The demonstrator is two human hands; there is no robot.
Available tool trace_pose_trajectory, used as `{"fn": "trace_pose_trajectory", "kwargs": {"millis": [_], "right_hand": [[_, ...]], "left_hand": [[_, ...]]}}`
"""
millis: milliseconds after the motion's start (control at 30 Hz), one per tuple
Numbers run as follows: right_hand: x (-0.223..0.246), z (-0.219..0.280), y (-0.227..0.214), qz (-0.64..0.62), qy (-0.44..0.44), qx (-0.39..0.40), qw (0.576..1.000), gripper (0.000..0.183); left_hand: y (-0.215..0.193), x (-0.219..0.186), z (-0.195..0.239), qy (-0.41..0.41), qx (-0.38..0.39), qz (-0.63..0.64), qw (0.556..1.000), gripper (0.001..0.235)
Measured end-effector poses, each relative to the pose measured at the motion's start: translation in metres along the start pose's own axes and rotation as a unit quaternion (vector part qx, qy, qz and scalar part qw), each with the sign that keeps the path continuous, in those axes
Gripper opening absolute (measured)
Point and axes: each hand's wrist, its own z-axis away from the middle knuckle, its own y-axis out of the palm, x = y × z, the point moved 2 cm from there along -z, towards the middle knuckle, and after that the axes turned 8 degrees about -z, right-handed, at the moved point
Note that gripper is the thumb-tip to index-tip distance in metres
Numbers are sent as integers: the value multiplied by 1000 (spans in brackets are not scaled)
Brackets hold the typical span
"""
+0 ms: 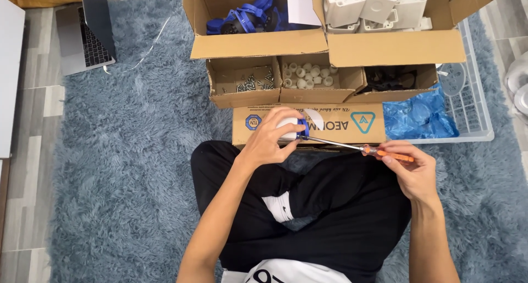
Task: The person sits on a blue rug and uses an orange screwdriver to tighten screws on white and blue plastic electrical components. They handle the parts with both hands, occasionally picking up new pieces from a cardboard box filled with hardware and placing finished items back into the box.
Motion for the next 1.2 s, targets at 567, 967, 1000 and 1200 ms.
{"fn": "trace_pose_trajectory", "kwargs": {"millis": [567,967,1000,1200], "right_hand": [[9,-4,15,34,55,-55,996,15],[12,-6,11,42,37,-34,998,38],[19,-8,15,66,42,-23,997,41],[11,-10,14,72,83,-57,992,21]], "left_hand": [[-1,-4,-3,3,-25,-3,1000,23],[8,-13,-5,-17,-96,1,995,26],[9,-13,-5,-20,-99,1,995,26],[11,-12,-4,-21,-102,4,995,23]]}}
